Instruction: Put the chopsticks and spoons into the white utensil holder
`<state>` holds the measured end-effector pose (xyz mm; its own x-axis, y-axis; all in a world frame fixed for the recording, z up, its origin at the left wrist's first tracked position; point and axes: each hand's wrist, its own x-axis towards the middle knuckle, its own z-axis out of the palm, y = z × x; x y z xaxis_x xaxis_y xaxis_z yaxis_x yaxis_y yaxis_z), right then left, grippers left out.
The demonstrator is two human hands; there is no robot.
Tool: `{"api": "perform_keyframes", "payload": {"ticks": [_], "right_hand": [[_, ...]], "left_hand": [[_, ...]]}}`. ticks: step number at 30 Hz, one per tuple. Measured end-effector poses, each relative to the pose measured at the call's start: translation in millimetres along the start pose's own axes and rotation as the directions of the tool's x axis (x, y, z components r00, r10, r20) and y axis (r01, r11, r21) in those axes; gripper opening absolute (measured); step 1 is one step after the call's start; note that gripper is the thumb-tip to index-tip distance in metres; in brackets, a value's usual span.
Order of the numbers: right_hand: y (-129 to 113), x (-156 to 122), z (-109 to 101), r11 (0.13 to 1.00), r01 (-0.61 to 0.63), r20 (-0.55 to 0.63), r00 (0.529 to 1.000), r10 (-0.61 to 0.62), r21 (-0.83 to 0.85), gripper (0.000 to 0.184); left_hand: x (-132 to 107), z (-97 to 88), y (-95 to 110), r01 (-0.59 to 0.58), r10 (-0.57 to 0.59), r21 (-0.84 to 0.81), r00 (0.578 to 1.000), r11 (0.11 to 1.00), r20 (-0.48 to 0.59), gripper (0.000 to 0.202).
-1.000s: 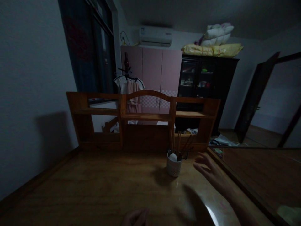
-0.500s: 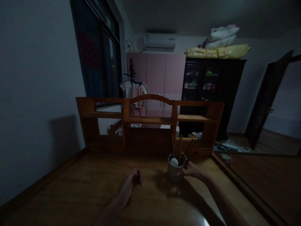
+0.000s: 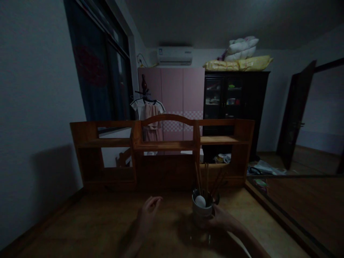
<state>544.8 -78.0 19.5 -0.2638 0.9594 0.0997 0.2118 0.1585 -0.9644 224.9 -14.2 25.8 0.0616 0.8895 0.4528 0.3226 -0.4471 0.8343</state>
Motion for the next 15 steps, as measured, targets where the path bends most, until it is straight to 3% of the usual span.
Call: {"api": "perform_keyframes", "payload": {"ticks": [8, 15], "right_hand": [[2.9, 3.9, 8.6, 1.000, -0.011, 0.002, 1.000, 0.011, -0.022, 0.036], [2.6, 2.4, 7.7, 0.999, -0.029, -0.019, 0.999, 0.028, -0.032, 0.043]], "left_hand": [[-2.3, 3.9, -21.7, -0.058, 0.058, -0.003, 0.994, 0.998, 0.094, 0.027], [-2.5, 1.9, -20.8, -0.042, 0.035, 0.073, 0.995, 0.996, 0.095, 0.020]]}}
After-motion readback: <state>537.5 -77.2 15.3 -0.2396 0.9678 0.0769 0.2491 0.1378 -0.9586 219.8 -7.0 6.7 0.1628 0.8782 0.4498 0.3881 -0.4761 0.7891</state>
